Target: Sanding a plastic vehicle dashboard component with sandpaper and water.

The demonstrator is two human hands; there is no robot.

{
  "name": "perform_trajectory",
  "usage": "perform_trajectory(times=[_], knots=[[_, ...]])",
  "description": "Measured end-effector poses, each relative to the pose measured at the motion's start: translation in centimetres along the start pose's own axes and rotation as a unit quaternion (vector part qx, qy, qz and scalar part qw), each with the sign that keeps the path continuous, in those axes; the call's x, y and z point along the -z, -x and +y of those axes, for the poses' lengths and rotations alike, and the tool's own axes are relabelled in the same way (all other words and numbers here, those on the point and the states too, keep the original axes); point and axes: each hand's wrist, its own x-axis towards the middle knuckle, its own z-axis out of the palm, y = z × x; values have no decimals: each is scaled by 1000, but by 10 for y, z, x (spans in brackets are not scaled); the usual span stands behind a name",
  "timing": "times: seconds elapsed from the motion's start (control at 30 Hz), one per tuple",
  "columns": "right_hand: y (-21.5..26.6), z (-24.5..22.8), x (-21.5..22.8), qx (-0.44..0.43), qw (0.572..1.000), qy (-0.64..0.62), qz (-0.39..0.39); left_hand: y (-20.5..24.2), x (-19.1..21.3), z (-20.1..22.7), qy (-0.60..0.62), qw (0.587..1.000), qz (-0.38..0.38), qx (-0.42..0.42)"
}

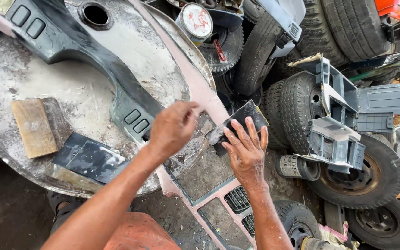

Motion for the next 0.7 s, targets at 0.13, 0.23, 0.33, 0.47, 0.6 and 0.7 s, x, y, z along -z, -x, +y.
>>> perform_trajectory(times=[0.13,0.23,0.33,0.47,0.6,0.7], knots=[[12,6,-10,-6,999,-50,20,15,-21,53,-87,995,-18,-40],[8,-2,-8,-11,995,-58,85,15,-34,60,-93,995,0,-46],[-6,-24,1,-81,982,-92,146,17,-45,59,10,999,-38,37],[-23,-8,7,-259,904,-309,143,28,-52,65,134,983,-59,113],[-37,36,1,-428,739,-516,68,42,-60,77,263,951,-60,152],[-51,45,3,-424,750,-507,24,47,-54,76,308,938,-74,139]])
